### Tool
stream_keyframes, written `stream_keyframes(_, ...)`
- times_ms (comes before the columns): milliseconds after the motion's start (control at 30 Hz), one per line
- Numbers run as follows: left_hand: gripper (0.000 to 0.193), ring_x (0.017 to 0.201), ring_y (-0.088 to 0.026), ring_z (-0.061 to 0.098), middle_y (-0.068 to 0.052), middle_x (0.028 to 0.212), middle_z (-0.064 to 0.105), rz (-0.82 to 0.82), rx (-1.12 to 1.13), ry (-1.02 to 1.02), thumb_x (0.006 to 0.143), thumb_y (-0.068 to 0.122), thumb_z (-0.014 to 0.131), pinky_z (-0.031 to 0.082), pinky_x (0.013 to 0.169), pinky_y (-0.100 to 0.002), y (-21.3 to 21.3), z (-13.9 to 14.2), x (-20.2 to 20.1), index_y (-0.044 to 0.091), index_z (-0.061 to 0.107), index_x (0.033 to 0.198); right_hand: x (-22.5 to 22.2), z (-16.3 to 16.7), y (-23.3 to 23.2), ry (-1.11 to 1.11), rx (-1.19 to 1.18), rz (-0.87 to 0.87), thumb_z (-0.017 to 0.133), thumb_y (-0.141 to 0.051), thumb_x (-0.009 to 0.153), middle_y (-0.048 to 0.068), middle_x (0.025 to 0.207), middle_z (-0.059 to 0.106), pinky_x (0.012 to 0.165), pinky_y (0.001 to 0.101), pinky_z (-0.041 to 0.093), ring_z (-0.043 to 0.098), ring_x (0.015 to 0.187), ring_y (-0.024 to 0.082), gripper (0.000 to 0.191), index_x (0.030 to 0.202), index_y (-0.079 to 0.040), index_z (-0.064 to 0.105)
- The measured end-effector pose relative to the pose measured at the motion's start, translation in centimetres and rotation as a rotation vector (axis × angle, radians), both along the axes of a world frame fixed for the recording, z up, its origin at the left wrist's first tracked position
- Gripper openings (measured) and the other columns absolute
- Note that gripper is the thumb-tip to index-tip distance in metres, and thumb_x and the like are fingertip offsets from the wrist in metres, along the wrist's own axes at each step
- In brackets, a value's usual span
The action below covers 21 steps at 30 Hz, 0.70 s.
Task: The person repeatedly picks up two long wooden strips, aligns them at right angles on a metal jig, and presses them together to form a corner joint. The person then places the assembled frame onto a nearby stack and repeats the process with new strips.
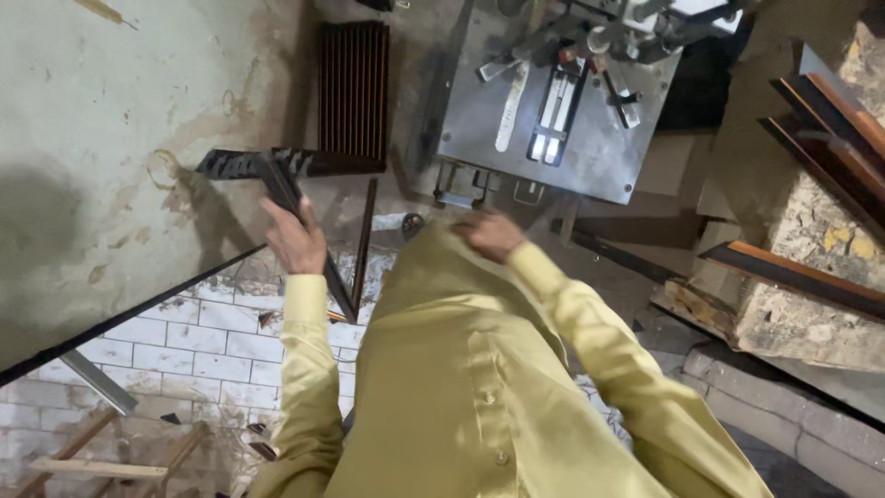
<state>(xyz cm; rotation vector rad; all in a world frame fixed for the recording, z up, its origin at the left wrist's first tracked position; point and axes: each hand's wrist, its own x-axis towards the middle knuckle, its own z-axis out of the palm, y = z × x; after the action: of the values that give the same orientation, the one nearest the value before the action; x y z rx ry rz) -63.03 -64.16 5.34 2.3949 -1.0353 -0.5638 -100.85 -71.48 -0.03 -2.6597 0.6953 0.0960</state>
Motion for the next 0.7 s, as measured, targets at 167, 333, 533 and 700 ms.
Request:
stream_keyframes(167, 0.085, 0.096, -0.053, 0.066, -0.038, 0.111, 0.066, -0.013, -0.232, -0.237, 0.115, 0.059, 0.054, 0.053, 0.085, -0.054, 2.2, -7.8, 0.5, -0.015, 0.031, 0.149, -14.7, 2.3, 4.9, 0.043, 0.025, -0.399, 0.071, -0.023, 0.082, 0.013, 0.126, 0.069, 0.087, 0.0447, 0.058, 0.069, 0.106, 0.036, 0.044, 0.124, -0.013, 0.07)
stream_keyframes(333, 0.075, 0.1, -0.043, 0.073, -0.025, 0.106, 0.076, 0.233, -0.062, 0.103, 0.098, 0.069, 0.057, 0.056, 0.087, -0.051, -4.2, -12.4, 1.8, 0.001, 0.063, 0.128, -20.6, 4.1, 13.1, 0.186, 0.092, -0.822, 0.074, -0.028, 0.087, 0.014, 0.127, 0.07, 0.083, 0.0446, 0.059, 0.071, 0.1, 0.036, 0.047, 0.132, -0.018, 0.069)
stream_keyframes(533, 0.072, 0.088, -0.046, 0.072, -0.024, 0.095, 0.074, 0.105, -0.383, 0.157, 0.093, 0.065, 0.072, 0.055, 0.076, -0.053, -11.9, -16.1, 1.3, -0.005, 0.075, 0.107, -21.1, 6.4, 19.9, 0.212, 0.626, -1.372, 0.074, -0.023, 0.085, 0.008, 0.118, 0.076, 0.083, 0.0364, 0.062, 0.075, 0.097, 0.023, 0.063, 0.146, -0.018, 0.057)
stream_keyframes(700, 0.075, 0.088, -0.037, 0.076, -0.021, 0.089, 0.077, 0.394, -0.034, 0.19, 0.076, 0.071, 0.082, 0.058, 0.082, -0.047, -14.8, -19.9, 1.1, -0.001, 0.079, 0.098, -20.1, 8.7, 25.2, 0.32, 0.613, -1.437, 0.082, -0.025, 0.079, 0.008, 0.102, 0.08, 0.079, 0.0355, 0.063, 0.078, 0.087, 0.022, 0.066, 0.141, -0.016, 0.06)
